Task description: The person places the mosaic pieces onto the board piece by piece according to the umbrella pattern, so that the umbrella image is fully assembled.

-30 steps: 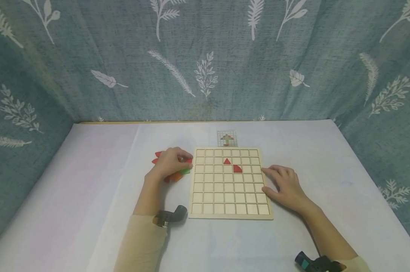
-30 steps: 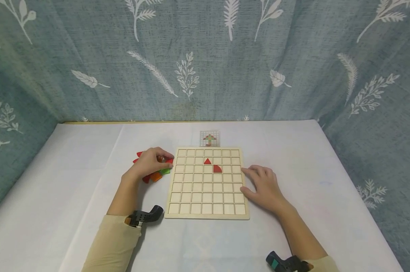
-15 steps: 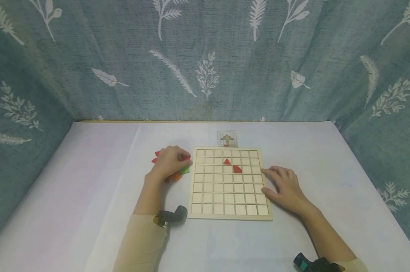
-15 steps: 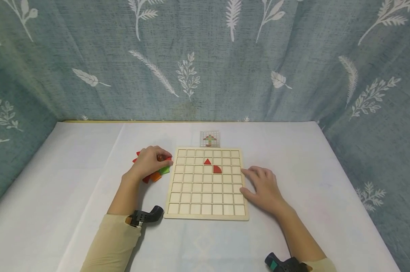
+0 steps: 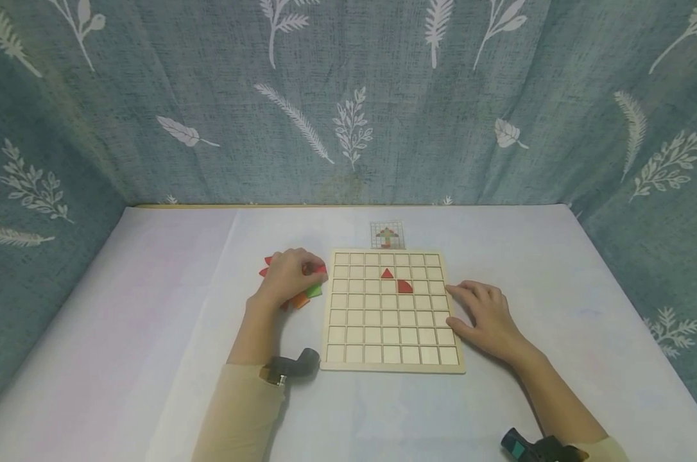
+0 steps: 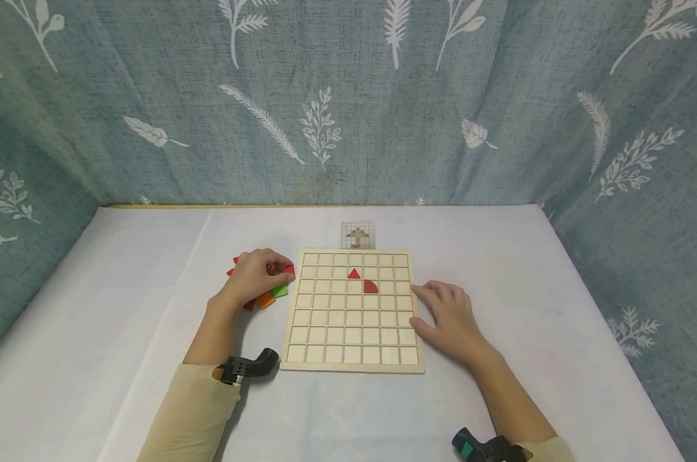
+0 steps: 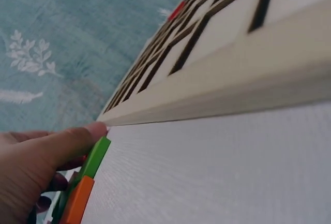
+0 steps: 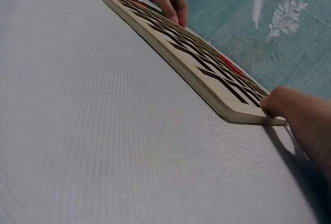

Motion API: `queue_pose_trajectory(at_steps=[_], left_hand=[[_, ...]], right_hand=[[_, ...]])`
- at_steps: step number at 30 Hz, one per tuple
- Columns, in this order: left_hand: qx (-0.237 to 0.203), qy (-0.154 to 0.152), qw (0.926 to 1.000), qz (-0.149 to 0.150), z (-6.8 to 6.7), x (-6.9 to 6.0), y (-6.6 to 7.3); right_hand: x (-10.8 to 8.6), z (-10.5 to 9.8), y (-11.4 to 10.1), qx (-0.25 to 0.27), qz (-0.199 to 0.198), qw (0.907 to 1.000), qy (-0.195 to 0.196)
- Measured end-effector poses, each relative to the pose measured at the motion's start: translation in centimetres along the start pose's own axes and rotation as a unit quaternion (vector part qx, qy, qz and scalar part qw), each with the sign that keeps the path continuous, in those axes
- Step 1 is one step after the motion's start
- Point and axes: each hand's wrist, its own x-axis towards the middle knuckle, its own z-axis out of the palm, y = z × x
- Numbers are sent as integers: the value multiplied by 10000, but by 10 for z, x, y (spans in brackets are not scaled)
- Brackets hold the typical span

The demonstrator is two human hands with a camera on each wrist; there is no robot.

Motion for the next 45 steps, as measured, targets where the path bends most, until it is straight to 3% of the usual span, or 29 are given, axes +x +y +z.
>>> queue_pose_trajectory(at_steps=[7, 12, 19, 28, 40, 45], left_hand=[[170, 263, 9994, 140, 2, 0, -3], [34, 338, 9991, 271, 1, -2, 0], [-186, 249, 9982, 515, 1, -5, 14], [-388, -23, 9966, 724, 13, -5, 32], [-147, -264, 9942, 1034, 26, -7, 46], [163, -334, 9930, 1124, 33, -7, 54]], right_hand=[[0, -1, 0, -28, -67, 9999, 75], [1, -2, 0, 14, -48, 10000, 64], [1, -3, -2, 63, 53, 10000, -37], [1, -2, -3, 68, -8, 10000, 12], [-1, 0, -3, 58, -42, 10000, 33], [-2, -2, -3, -22, -25, 10000, 40]])
